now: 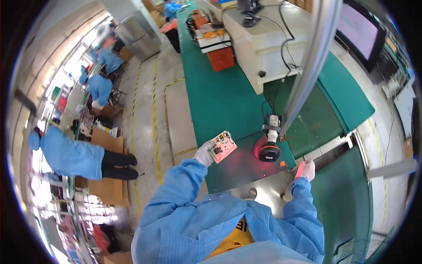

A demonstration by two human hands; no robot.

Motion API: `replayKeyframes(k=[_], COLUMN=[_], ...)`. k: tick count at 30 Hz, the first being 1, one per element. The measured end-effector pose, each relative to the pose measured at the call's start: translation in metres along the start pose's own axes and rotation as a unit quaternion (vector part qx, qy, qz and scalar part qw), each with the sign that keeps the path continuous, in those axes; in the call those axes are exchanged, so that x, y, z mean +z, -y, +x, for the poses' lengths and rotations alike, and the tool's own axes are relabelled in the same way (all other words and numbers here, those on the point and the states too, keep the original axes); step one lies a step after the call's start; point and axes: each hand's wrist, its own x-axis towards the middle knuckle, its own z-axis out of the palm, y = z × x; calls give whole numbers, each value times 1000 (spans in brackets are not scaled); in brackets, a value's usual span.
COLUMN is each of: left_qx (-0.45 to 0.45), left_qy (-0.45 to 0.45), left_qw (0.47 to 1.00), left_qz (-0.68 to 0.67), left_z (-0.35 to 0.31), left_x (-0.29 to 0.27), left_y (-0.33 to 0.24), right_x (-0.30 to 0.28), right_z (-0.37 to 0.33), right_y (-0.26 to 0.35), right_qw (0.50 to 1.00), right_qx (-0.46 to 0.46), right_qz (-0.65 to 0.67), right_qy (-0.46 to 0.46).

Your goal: The recorder is inspecting, testing, and handling printed circuit boards on an electronics production line.

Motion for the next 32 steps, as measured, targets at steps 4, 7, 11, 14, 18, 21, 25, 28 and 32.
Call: replayKeyframes(k=[4,7,11,14,18,21,25,28,32], left_qx=[87,111,87,121,235,322,356,284,237], left_qy=[18,23,35,98,150,307,360,421,491], left_qw=[993,984,981,970,739,496,386,382,375], left_qz=[76,135,170,186,613,746,771,772,750], left_z=[5,25,57,76,71,76,83,91,95], left_x=[2,2,-20,-2,-15,-23,-46,-55,-40], left_y=[-18,-30,-45,-50,-84,-87,-89,-93,-98], right_x=[-13,-1,1,61,45,48,40,41,50], right_z=[0,0,3,-14,-142,-234,-306,-316,-328], right_y=[13,5,14,-46,58,111,184,210,200], right_qw=[996,997,988,965,881,866,854,860,844], right_qx=[30,48,118,137,290,320,334,323,355], right_qz=[7,23,47,224,358,368,365,341,342], right_qy=[85,60,91,-2,108,109,161,199,212])
